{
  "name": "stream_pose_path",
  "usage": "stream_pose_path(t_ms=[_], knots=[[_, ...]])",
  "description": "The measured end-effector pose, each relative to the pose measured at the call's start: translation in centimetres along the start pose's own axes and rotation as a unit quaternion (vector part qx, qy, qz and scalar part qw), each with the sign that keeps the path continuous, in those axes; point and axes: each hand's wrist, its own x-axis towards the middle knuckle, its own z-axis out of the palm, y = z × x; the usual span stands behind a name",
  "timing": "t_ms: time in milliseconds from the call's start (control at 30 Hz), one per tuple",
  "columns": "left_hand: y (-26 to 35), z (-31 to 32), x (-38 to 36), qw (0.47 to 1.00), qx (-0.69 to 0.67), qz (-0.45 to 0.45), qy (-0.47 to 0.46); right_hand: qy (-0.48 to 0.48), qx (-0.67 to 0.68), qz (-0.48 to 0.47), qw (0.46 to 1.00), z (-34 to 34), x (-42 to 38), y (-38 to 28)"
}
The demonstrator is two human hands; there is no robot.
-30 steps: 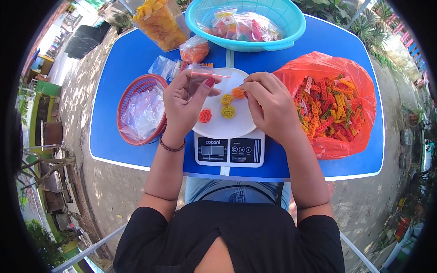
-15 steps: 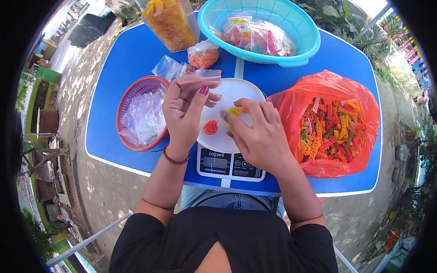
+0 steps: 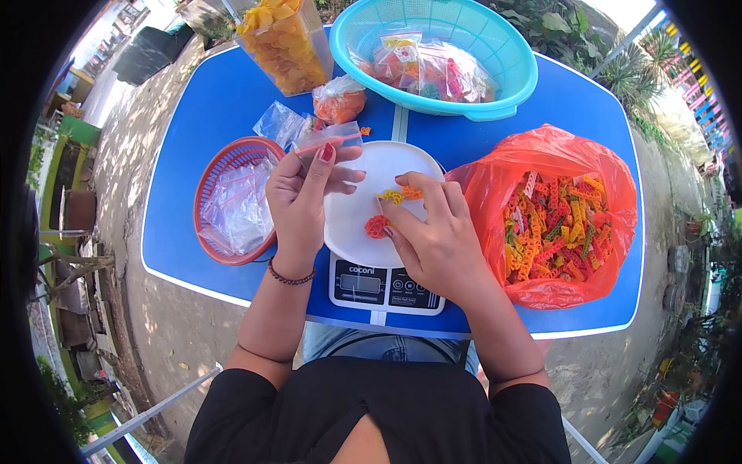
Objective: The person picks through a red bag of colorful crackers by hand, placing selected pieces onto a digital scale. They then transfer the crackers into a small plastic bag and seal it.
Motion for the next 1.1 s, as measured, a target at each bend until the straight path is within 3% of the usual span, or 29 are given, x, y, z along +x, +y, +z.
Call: stream_pose_path(t_ms=[133,333,433,533,567,667,767,967,1100], knots=[[-0.3,0.5,0.0,1.000,0.023,0.009,0.010,0.019,-0.055,-0.007,0.998,0.7,0.1,-1.0],[0.3,0.5,-0.1,0.999,0.031,-0.010,0.010,-0.003,0.092,0.002,0.996,0.0,-0.1,-0.2],[-0.2,0.8,-0.4,0.999,0.033,-0.022,0.008,0.090,0.173,0.016,0.981,-0.1,0.2,0.6],[-0.5,1.0,-0.7,0.998,0.053,-0.015,-0.031,0.182,0.299,0.111,0.930,-0.1,0.1,0.3],[-0.4,1.1,-0.9,0.999,0.029,-0.018,-0.040,0.152,0.279,0.097,0.943,-0.4,-0.5,1.0],[-0.2,0.6,-1.3,0.984,0.149,0.003,-0.101,0.263,0.387,0.110,0.877,0.6,-1.1,0.7],[0.5,1.2,-1.3,0.972,0.192,0.043,-0.124,0.341,0.395,0.054,0.851,1.0,-0.8,0.9],[0.8,1.2,-1.3,0.954,0.225,0.068,-0.187,0.255,0.258,0.009,0.932,0.2,-1.0,1.5],[0.7,1.1,-1.2,0.953,0.215,0.069,-0.204,0.256,0.233,0.015,0.938,-0.3,-0.6,1.0]])
